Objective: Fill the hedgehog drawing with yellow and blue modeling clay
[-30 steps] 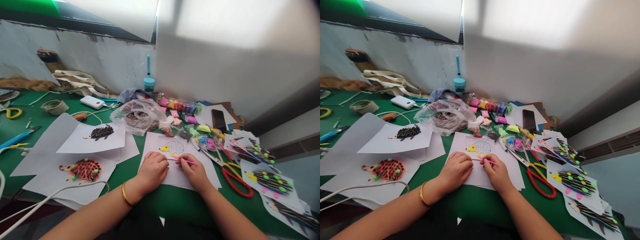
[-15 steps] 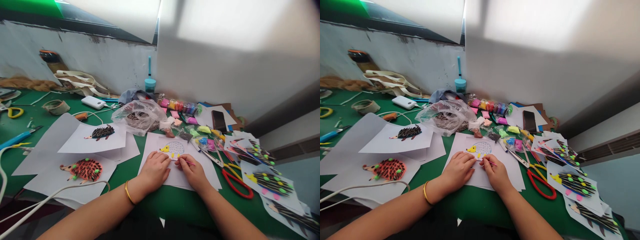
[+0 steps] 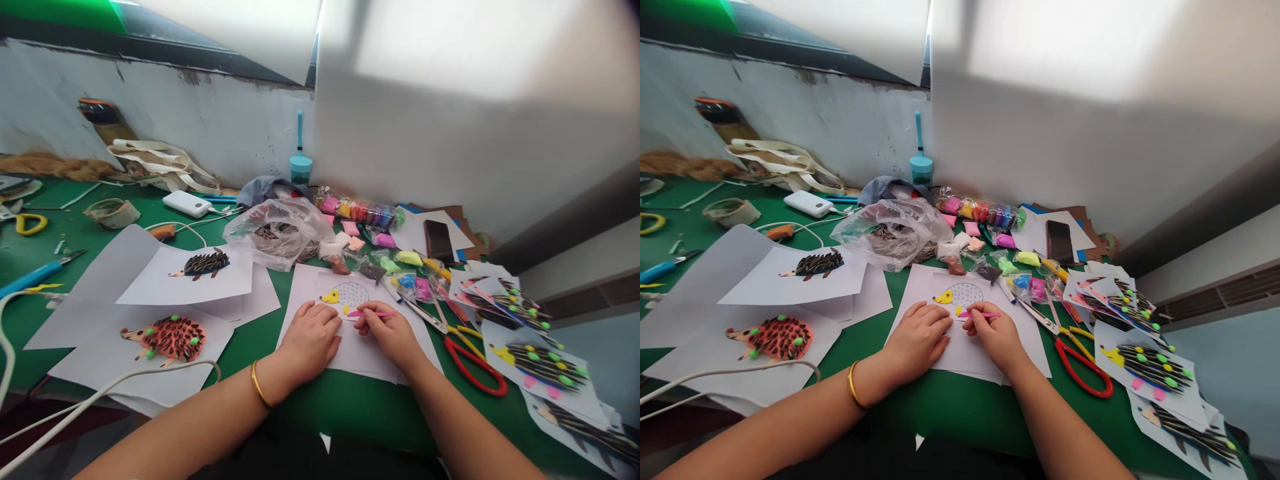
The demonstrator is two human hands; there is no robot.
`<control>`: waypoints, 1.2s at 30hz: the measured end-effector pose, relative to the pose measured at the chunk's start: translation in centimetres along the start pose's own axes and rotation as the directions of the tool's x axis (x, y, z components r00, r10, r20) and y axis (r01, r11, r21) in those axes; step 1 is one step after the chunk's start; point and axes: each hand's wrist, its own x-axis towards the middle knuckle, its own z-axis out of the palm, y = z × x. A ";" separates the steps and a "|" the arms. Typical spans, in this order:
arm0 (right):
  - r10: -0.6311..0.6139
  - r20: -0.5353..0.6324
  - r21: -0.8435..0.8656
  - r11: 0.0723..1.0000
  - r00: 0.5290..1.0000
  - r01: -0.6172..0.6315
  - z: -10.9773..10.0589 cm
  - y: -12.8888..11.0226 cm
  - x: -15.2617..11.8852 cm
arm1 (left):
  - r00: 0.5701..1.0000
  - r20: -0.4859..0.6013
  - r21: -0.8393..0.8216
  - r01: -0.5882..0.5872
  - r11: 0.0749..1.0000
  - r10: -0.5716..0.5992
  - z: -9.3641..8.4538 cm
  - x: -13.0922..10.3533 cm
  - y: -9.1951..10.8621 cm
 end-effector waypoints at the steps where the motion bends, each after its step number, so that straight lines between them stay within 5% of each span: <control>1: 0.016 0.025 0.005 1.000 1.000 -0.016 -0.2 -0.2 0.3 | 1.000 0.003 0.002 -0.001 1.000 0.001 0.0 0.0 0.0; 7: 0.054 0.145 -0.041 0.998 0.988 -0.049 -1.2 -1.3 2.6 | 1.000 -0.002 -0.001 0.001 1.000 -0.001 0.2 0.0 -0.1; 13: 0.036 0.095 -0.069 0.997 0.995 -0.029 -1.3 -1.2 4.5 | 1.000 -0.010 -0.012 0.000 1.000 0.000 0.0 0.0 -0.1; 27: -0.063 0.060 -0.255 0.964 0.996 0.077 -0.8 0.4 3.9 | 1.000 -0.023 -0.024 0.008 1.000 -0.008 0.0 0.0 -0.1; 36: -0.074 0.092 -0.194 0.977 0.993 0.090 -1.0 0.7 3.9 | 0.999 -0.032 -0.022 0.011 1.000 -0.012 0.1 0.0 -0.1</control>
